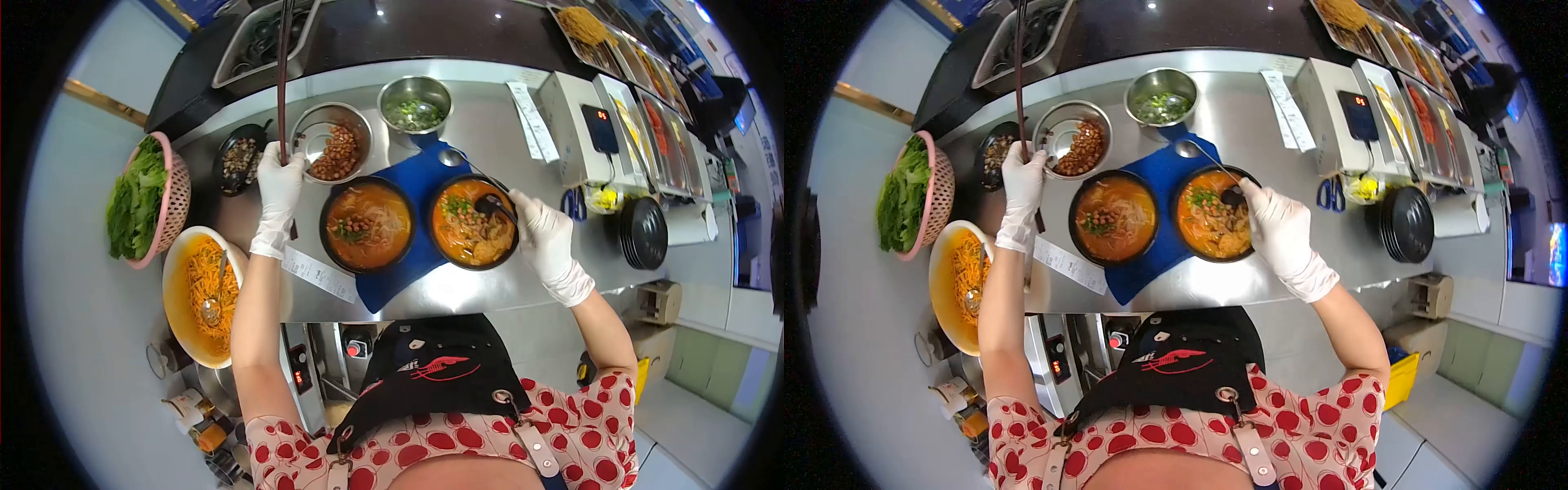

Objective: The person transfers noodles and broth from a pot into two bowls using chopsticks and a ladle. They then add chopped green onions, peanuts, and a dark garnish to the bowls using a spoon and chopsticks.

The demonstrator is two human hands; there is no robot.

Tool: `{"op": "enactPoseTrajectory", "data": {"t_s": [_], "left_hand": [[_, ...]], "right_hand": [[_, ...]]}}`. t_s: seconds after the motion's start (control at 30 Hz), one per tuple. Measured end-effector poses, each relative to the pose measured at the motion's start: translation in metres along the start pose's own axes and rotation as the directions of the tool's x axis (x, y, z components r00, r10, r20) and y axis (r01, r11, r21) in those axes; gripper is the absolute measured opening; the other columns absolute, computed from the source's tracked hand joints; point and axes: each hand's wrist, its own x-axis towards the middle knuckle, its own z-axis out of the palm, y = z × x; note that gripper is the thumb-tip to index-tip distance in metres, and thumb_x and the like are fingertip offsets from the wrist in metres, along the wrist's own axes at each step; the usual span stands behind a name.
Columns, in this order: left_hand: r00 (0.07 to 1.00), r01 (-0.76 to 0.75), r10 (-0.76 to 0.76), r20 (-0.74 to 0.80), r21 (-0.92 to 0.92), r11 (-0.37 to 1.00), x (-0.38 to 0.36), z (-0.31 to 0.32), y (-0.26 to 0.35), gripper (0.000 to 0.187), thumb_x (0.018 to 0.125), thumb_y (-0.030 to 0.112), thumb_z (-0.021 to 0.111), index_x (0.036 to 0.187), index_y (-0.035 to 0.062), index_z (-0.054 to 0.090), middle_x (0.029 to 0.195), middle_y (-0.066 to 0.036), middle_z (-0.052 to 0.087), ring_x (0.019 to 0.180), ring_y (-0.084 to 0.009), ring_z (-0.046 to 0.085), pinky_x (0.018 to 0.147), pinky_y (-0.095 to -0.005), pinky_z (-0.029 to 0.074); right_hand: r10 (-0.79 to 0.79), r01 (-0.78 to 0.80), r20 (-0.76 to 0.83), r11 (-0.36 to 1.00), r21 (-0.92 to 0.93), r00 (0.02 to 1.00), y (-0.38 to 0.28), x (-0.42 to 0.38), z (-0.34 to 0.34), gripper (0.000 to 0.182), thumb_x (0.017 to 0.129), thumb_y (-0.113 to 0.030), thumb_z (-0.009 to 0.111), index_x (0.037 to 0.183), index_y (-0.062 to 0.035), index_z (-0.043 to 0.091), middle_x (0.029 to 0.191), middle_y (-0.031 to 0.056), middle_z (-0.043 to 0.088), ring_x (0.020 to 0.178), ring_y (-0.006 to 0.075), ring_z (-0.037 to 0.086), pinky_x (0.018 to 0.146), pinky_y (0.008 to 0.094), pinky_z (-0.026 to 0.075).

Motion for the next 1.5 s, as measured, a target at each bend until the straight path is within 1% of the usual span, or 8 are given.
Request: {"op": "enactPoseTrajectory", "data": {"t_s": [0.33,0.5,0.73,0.93,1.0,1.13,1.43,1.5], "left_hand": [[0.982,0.090,-0.051,-0.182,0.213,0.973,0.046,0.021,-0.053,0.013,0.074,0.005,0.064,0.078,-0.0008,0.053,0.067,-0.008,0.052,0.062,-0.0167,0.053,0.057,-0.0342,0.047],[0.954,0.220,-0.192,-0.231,0.102,0.970,0.062,0.060,-0.073,0.021,0.074,0.009,0.062,0.090,-0.0043,0.058,0.076,-0.019,0.063,0.072,-0.0295,0.064,0.068,-0.0378,0.050],[0.894,0.398,-0.435,-0.103,-0.264,0.879,0.064,0.064,-0.065,0.017,0.088,0.016,0.061,0.090,0.0000,0.058,0.074,-0.011,0.061,0.061,-0.0198,0.061,0.063,-0.0332,0.048],[0.757,0.380,-0.528,-0.386,-0.397,0.835,0.029,-0.032,-0.069,0.022,0.097,0.020,0.053,0.099,-0.0010,0.060,0.073,-0.007,0.061,0.046,-0.0112,0.056,0.043,-0.0256,0.043],[0.710,0.412,-0.502,-0.494,-0.287,0.865,0.021,-0.055,-0.094,0.021,0.095,0.016,0.054,0.101,-0.0035,0.060,0.073,-0.010,0.064,0.046,-0.0141,0.059,0.045,-0.0277,0.046],[0.642,0.566,-0.559,-0.525,-0.167,0.807,0.028,-0.074,-0.116,0.024,0.092,0.013,0.056,0.104,-0.0081,0.058,0.073,-0.014,0.066,0.049,-0.0205,0.065,0.048,-0.0306,0.049],[0.533,0.416,-0.664,-0.524,-0.521,0.745,0.051,-0.069,-0.168,0.025,0.092,0.007,0.054,0.104,-0.0148,0.049,0.090,-0.021,0.064,0.057,-0.0282,0.068,0.046,-0.0314,0.052],[0.522,0.225,-0.648,-0.555,-0.643,0.732,0.055,-0.066,-0.182,0.021,0.088,0.000,0.055,0.101,-0.0150,0.049,0.092,-0.021,0.061,0.059,-0.0263,0.067,0.048,-0.0316,0.057]], "right_hand": [[0.224,-0.249,0.110,0.843,0.476,0.968,-0.066,0.181,0.163,0.022,0.088,-0.024,0.058,0.089,-0.0035,0.066,0.081,0.0230,0.064,0.078,0.0433,0.061,0.071,0.0477,0.049],[0.436,-0.598,0.416,0.493,0.632,0.798,-0.042,0.226,0.216,0.027,0.088,-0.016,0.058,0.108,0.0019,0.063,0.081,0.0167,0.068,0.074,0.0316,0.066,0.073,0.0397,0.050],[0.379,-0.292,0.020,0.679,0.673,0.925,-0.081,0.246,0.188,0.029,0.091,-0.008,0.059,0.119,-0.0029,0.056,0.078,0.0083,0.062,0.070,0.0121,0.056,0.067,0.0273,0.047],[0.084,-0.651,0.648,0.015,0.759,0.757,-0.160,0.273,0.272,0.032,0.090,-0.023,0.065,0.111,-0.0003,0.061,0.089,0.0044,0.063,0.073,0.0106,0.055,0.067,0.0261,0.047],[-0.006,-0.805,0.894,-0.438,0.400,0.447,-0.186,0.295,0.316,0.042,0.087,-0.031,0.068,0.115,-0.0020,0.057,0.084,0.0020,0.061,0.067,0.0124,0.053,0.067,0.0279,0.047],[0.119,-0.750,0.910,-0.530,0.396,0.397,-0.205,0.332,0.377,0.025,0.087,-0.029,0.069,0.098,-0.0111,0.056,0.070,-0.0048,0.047,0.055,0.0100,0.041,0.058,0.0266,0.041],[-0.049,-0.684,0.702,0.190,0.705,0.710,-0.228,0.335,0.340,0.014,0.088,-0.015,0.064,0.096,-0.0031,0.065,0.069,0.0008,0.057,0.063,0.0079,0.053,0.054,0.0241,0.042],[-0.278,0.275,-0.168,0.410,0.870,0.946,-0.222,0.319,0.341,0.016,0.088,-0.019,0.064,0.097,-0.0060,0.066,0.079,0.0076,0.064,0.054,0.0164,0.056,0.049,0.0292,0.045]]}}
